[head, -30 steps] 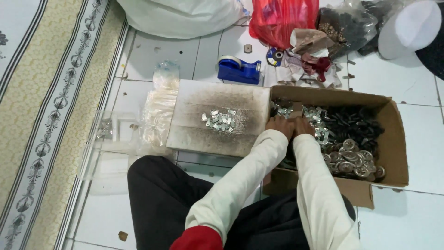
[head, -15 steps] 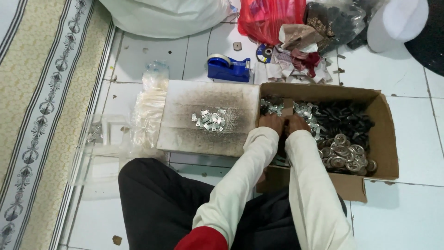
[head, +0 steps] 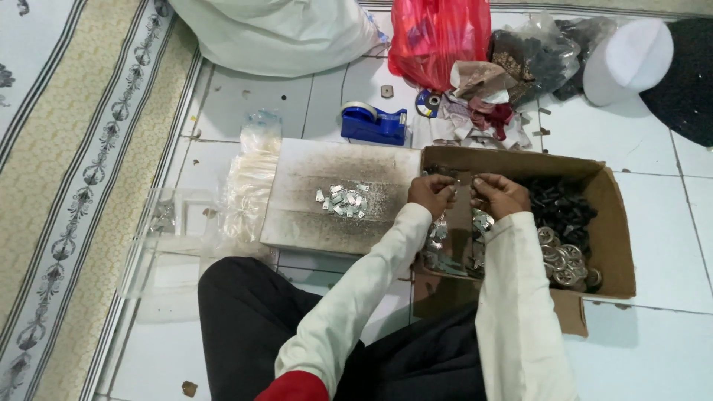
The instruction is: The person sits on the floor and sorts small metallic hardware pieces from a cardboard box onto a white board, then places them into clear plastic bags. The person handles the parts by hand and arranges them into piles before bagging.
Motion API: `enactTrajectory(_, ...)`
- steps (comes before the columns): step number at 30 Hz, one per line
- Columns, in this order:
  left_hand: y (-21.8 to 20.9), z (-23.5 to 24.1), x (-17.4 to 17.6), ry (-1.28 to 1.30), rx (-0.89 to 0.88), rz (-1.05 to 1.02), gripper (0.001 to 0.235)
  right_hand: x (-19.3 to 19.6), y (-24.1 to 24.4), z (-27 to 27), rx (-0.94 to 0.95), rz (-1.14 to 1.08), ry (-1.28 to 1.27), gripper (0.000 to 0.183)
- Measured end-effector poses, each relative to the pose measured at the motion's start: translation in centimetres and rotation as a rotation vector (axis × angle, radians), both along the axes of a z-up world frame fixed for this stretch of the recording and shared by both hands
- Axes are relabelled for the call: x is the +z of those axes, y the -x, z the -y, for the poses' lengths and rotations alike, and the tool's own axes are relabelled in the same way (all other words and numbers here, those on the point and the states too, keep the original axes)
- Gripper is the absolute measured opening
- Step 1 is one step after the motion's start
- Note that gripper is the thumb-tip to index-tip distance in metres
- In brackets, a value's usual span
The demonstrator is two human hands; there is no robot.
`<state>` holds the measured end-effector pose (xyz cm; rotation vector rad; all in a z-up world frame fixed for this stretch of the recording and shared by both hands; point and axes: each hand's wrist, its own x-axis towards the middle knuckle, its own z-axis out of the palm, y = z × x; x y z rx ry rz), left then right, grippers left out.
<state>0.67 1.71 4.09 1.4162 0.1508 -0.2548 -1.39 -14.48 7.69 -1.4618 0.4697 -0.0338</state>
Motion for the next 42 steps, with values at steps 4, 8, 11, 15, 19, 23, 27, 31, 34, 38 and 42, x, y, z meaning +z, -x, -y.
enactTrajectory(4,0.3,-2.6,4.2,0.08,0.06,0.044,0.022,2.1,0.8,-0.9,-0.018,0.079,0.001,0.026)
enactTrajectory(8,1.0,-4.9,7.4,0.108,0.108,0.09,0.023,4.2,1.9,-2.2,-0.033,0.111,-0.044,0.027)
enactTrajectory(11,1.5,-6.5,8.1,0.079,0.1,0.112,0.02,4.6,2.5,-2.8,-0.014,0.139,-0.051,0.03)
enactTrajectory(15,1.2,-8.1,7.1,0.087,0.073,0.088,0.019,5.2,2.9,-4.3,-0.011,0.157,-0.011,0.034)
enactTrajectory(19,1.0,-9.8,7.4,0.081,0.08,0.077,0.025,4.1,2.6,-5.1,0.015,0.15,0.0,0.035)
enactTrajectory(23,1.3,-13.5,6.4,0.025,0.136,0.044,0.021,3.6,2.8,-8.1,0.057,0.088,0.028,0.034)
enactTrajectory(27,1.5,-17.9,2.5,-0.049,0.229,-0.032,0.023,4.3,3.1,-13.5,0.138,-0.064,0.243,0.023)
enactTrajectory(31,1.8,-22.6,2.7,-0.11,0.286,-0.091,0.025,0.8,2.1,-18.5,0.235,-0.16,0.417,0.024)
enactTrajectory(34,0.5,-25.6,0.5,-0.229,0.296,-0.086,0.026,0.6,2.3,-21.2,0.184,-0.174,0.031,0.037)
enactTrajectory(38,0.2,-26.6,-1.1,-0.666,0.275,-0.128,0.024,-2.1,1.5,-19.5,0.157,-0.097,0.28,0.027)
enactTrajectory(42,1.7,-23.1,1.8,-0.801,0.245,0.29,0.02,3.1,2.8,-16.1,-0.013,0.041,0.575,0.023)
